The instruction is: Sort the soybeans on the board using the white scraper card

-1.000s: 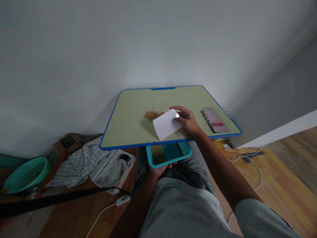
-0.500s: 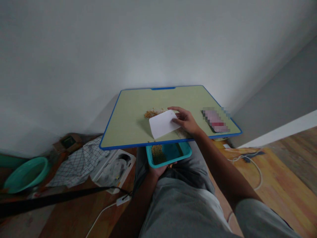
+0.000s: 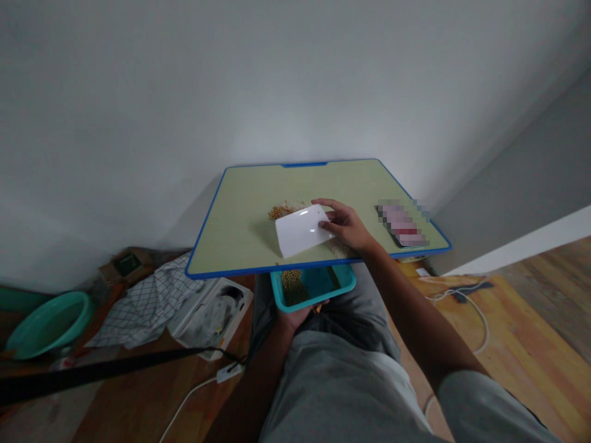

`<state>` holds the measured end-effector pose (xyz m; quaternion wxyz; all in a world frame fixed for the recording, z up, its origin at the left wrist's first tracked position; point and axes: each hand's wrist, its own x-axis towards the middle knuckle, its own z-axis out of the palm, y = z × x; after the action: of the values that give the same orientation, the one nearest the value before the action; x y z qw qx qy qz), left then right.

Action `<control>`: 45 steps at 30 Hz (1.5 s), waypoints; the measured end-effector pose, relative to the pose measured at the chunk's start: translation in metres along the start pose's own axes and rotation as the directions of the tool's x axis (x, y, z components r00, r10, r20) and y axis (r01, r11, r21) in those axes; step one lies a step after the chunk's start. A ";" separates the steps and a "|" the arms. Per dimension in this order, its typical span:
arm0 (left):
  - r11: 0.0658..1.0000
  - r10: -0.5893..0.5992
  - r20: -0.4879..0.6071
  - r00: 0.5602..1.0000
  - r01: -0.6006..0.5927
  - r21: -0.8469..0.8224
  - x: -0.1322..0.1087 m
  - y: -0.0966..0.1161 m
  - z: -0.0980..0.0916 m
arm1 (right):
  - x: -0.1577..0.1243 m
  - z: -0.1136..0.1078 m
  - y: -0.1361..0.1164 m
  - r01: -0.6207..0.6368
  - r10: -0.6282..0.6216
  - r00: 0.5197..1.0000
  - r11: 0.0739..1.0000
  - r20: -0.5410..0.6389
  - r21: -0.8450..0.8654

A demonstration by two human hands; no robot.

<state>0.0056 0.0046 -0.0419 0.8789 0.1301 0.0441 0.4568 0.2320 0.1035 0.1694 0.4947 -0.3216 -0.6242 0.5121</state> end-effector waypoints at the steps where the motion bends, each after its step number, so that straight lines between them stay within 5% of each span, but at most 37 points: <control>1: 1.000 0.002 -0.005 1.000 -0.002 0.003 0.000 0.000 -0.001 | 0.000 0.000 0.000 0.004 -0.003 1.000 1.000 0.009 -0.004; 17: 0.992 0.123 -0.115 0.986 -0.123 0.007 0.001 0.008 -0.011 | -0.002 0.005 0.001 0.063 -0.053 0.989 0.995 0.139 -0.072; 27: 0.997 0.070 -0.071 0.995 -0.069 0.017 -0.002 0.008 0.002 | 0.003 -0.004 0.001 0.033 -0.024 0.975 0.999 -0.220 0.035; 35: 0.997 0.069 -0.057 0.996 -0.067 0.034 0.001 0.007 0.009 | -0.005 0.005 -0.010 -0.080 0.080 0.995 0.997 0.053 0.009; 45: 0.998 0.065 -0.069 0.996 -0.063 0.021 0.001 0.006 -0.007 | -0.002 0.001 -0.004 -0.052 0.044 0.994 0.995 -0.103 -0.081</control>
<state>0.0004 0.0101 -0.0470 0.8605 0.1238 0.0746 0.4886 0.2323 0.1006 0.1729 0.4993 -0.3824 -0.6111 0.4805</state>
